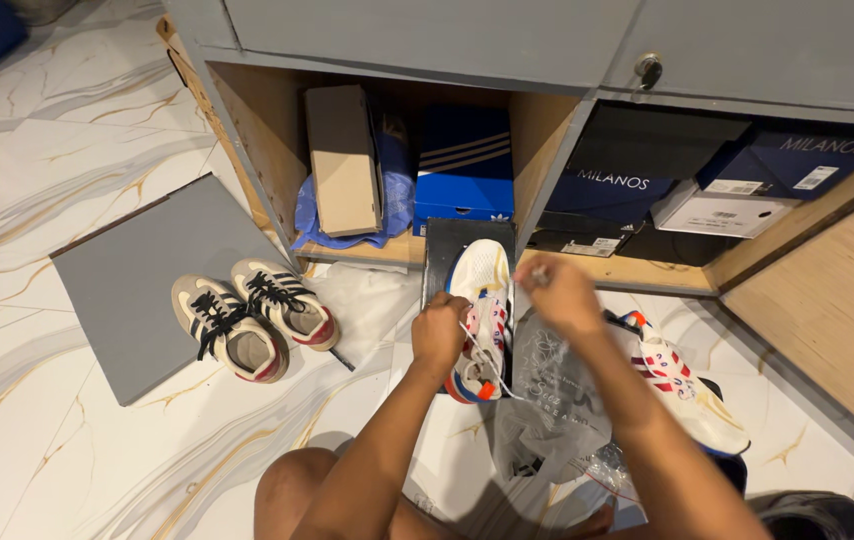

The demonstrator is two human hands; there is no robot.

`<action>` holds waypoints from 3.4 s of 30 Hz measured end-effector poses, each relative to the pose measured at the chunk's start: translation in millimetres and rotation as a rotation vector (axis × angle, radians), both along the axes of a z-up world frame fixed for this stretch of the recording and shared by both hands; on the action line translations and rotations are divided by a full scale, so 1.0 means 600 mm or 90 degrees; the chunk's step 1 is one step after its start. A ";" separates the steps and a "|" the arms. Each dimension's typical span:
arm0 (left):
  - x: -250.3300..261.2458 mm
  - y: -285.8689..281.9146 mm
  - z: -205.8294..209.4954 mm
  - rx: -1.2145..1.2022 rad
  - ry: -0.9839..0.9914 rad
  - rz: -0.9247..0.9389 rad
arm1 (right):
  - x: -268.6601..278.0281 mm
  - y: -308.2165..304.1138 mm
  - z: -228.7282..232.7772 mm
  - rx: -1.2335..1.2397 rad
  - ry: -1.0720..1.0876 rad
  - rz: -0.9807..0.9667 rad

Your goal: The person sits on the floor and laces a white sneaker with red and blue accents. They thread the laces through the eyelets, pull them tight, and tie a knot.

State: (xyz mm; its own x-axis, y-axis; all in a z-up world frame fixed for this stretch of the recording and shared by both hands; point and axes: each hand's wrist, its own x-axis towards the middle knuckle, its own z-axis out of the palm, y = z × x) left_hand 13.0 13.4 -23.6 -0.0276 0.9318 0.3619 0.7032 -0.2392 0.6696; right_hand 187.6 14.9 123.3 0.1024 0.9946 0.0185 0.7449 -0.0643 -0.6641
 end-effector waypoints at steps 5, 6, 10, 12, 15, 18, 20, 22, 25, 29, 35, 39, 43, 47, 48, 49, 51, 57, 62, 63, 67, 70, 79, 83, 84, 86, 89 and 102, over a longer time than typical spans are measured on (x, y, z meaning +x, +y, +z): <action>0.001 0.008 -0.002 -0.004 0.013 0.006 | -0.036 -0.015 -0.158 0.121 -0.070 -0.037; 0.000 0.007 -0.001 0.000 -0.001 0.007 | -0.041 -0.014 -0.177 0.190 -0.070 -0.042; -0.007 0.006 0.002 0.004 -0.067 0.015 | -0.044 -0.005 -0.221 0.222 -0.124 -0.062; -0.012 0.004 0.001 0.004 -0.099 0.020 | -0.038 -0.002 -0.230 0.222 -0.155 -0.018; -0.014 0.005 0.001 -0.002 -0.143 0.032 | -0.031 0.005 -0.236 0.176 -0.142 -0.022; -0.014 0.003 0.003 -0.050 -0.163 0.053 | -0.034 0.007 -0.239 0.183 -0.160 -0.014; -0.014 0.003 0.008 -0.069 -0.166 0.059 | -0.037 0.009 -0.237 0.167 -0.159 -0.015; -0.017 0.002 0.018 -0.061 -0.165 0.056 | -0.038 0.008 -0.228 0.138 -0.132 -0.029; -0.031 -0.015 0.036 -0.090 -0.150 0.009 | -0.032 -0.007 -0.203 0.120 -0.055 -0.050; -0.043 -0.075 0.057 -0.075 -0.097 -0.047 | -0.018 -0.059 -0.158 0.076 0.002 -0.025; -0.005 -0.104 0.047 -0.219 0.067 -0.078 | -0.064 -0.104 -0.154 -0.063 -0.106 0.019; 0.033 -0.073 0.020 -0.191 0.241 -0.057 | -0.073 -0.108 -0.188 0.093 -0.081 0.011; 0.024 -0.046 0.007 -0.136 0.368 -0.068 | -0.049 -0.112 -0.220 0.205 0.036 -0.017; -0.015 -0.056 0.010 -0.187 0.032 -0.045 | -0.028 -0.108 -0.232 0.113 0.098 -0.073; -0.019 -0.067 0.011 -0.195 -0.056 -0.009 | -0.030 -0.111 -0.236 0.133 0.096 -0.064; -0.021 -0.075 0.013 -0.203 -0.144 0.028 | -0.035 -0.112 -0.240 0.192 0.069 -0.044; -0.018 -0.088 0.020 -0.234 -0.175 0.018 | -0.039 -0.113 -0.244 0.308 0.011 0.002; -0.031 -0.107 0.047 -0.187 -0.182 -0.032 | -0.013 -0.092 -0.255 0.010 0.105 -0.032; -0.031 -0.106 0.034 -0.093 -0.178 -0.024 | 0.058 -0.072 -0.254 -0.023 0.448 0.008; -0.026 -0.102 0.026 -0.144 -0.218 -0.007 | 0.065 -0.069 -0.246 -0.034 0.502 0.024; -0.015 -0.054 -0.008 -0.247 -0.443 0.052 | 0.071 -0.080 -0.164 0.018 0.594 0.091; -0.019 -0.020 -0.024 -0.312 -0.555 0.011 | 0.053 -0.106 -0.055 0.092 0.665 0.118; -0.029 0.025 0.085 -0.270 -0.667 -0.200 | 0.053 -0.184 0.253 0.315 0.740 0.254; -0.038 0.007 0.156 -0.193 -0.192 -0.262 | 0.056 -0.201 0.259 0.191 0.650 0.264; -0.039 -0.005 0.171 -0.168 -0.053 -0.257 | 0.056 -0.203 0.250 0.143 0.627 0.247; -0.037 -0.030 0.199 -0.178 0.074 -0.258 | 0.063 -0.213 0.230 0.095 0.632 0.219; -0.015 -0.059 0.240 -0.186 0.022 -0.335 | 0.079 -0.233 0.212 0.113 0.705 0.197; 0.086 -0.028 0.355 -0.172 -0.231 -0.910 | 0.083 -0.233 0.317 0.389 0.648 0.342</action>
State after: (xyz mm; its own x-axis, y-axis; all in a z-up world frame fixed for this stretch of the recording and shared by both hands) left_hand 64.3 -3.6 189.5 0.8917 0.2844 0.3522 -0.2206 -0.4066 0.8866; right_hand 237.5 -125.1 313.3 -0.0675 0.7735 0.6302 -0.2697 0.5940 -0.7579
